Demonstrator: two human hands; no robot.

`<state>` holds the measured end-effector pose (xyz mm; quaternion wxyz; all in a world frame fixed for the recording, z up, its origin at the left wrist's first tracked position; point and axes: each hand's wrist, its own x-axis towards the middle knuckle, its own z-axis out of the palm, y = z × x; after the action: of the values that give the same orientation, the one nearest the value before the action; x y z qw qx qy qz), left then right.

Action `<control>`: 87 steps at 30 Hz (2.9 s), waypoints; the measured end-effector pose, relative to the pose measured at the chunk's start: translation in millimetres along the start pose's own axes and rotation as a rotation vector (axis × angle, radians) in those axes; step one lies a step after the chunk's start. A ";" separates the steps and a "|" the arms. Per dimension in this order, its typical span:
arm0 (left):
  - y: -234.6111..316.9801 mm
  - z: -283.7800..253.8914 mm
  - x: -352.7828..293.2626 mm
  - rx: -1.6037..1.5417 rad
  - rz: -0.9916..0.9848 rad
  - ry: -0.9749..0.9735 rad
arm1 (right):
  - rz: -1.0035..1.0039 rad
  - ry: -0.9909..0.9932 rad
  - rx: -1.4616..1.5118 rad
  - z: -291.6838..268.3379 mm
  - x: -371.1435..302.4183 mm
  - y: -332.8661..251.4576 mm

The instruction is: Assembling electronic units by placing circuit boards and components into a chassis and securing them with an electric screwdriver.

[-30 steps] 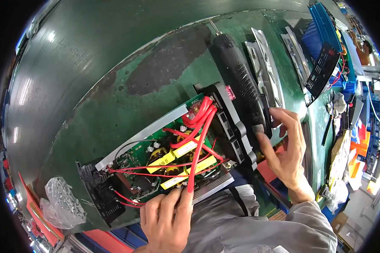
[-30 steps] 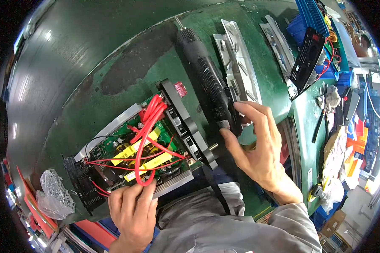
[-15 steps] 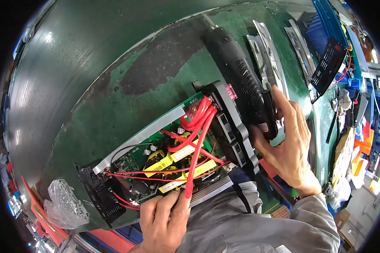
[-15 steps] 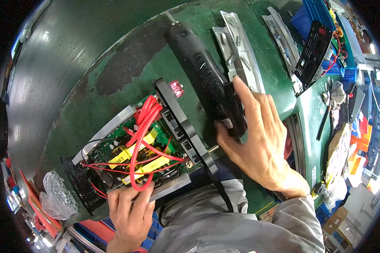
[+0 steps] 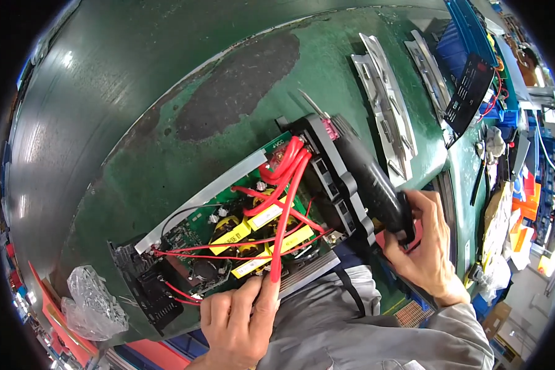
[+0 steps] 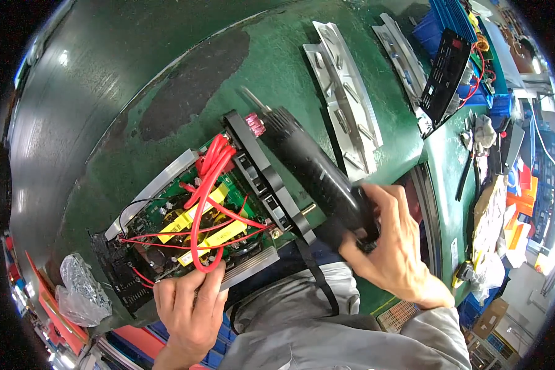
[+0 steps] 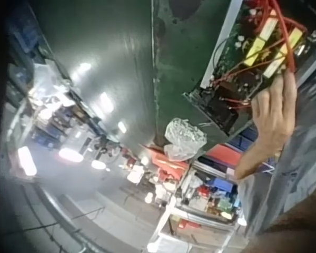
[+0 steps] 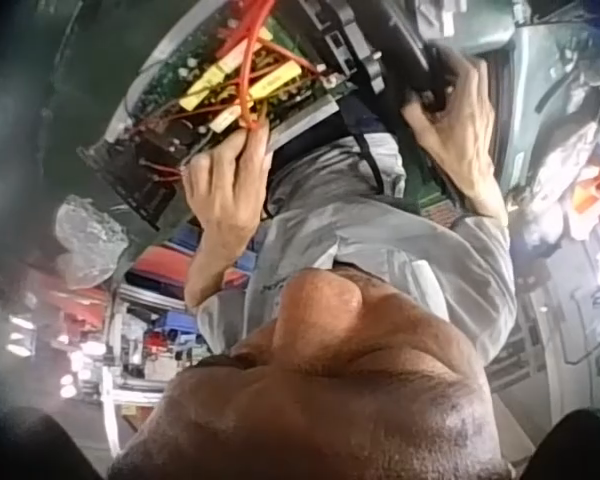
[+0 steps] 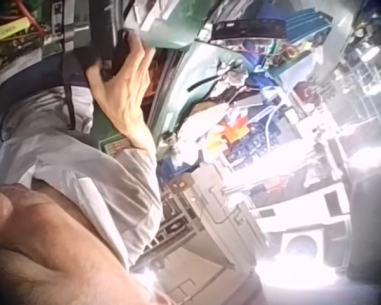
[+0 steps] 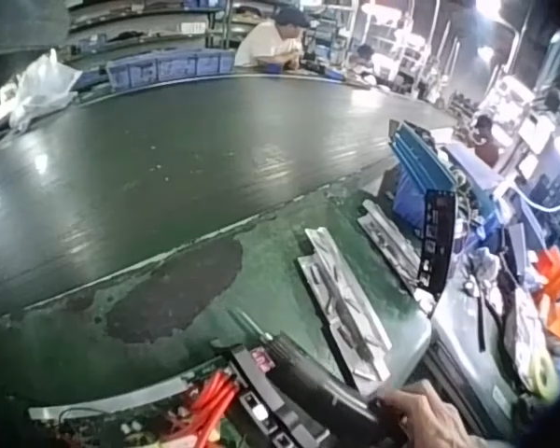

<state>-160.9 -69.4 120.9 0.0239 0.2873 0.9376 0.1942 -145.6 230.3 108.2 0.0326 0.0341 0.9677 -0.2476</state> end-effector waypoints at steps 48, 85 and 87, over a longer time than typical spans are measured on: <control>-5.2 22.1 4.8 -0.053 0.116 0.197 | 0.121 -0.343 0.955 89.1 -171.3 -24.1; -3.8 16.3 7.3 -0.181 0.049 0.163 | 0.338 -0.582 1.128 85.4 -162.9 -26.5; -4.5 16.8 10.3 -0.206 0.060 0.162 | 0.400 -0.622 1.265 88.4 -164.2 -22.7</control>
<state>-169.3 -61.2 104.3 -0.0284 0.2948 0.9025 0.3128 20.1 159.7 54.8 0.3246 0.1506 0.5607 -0.7467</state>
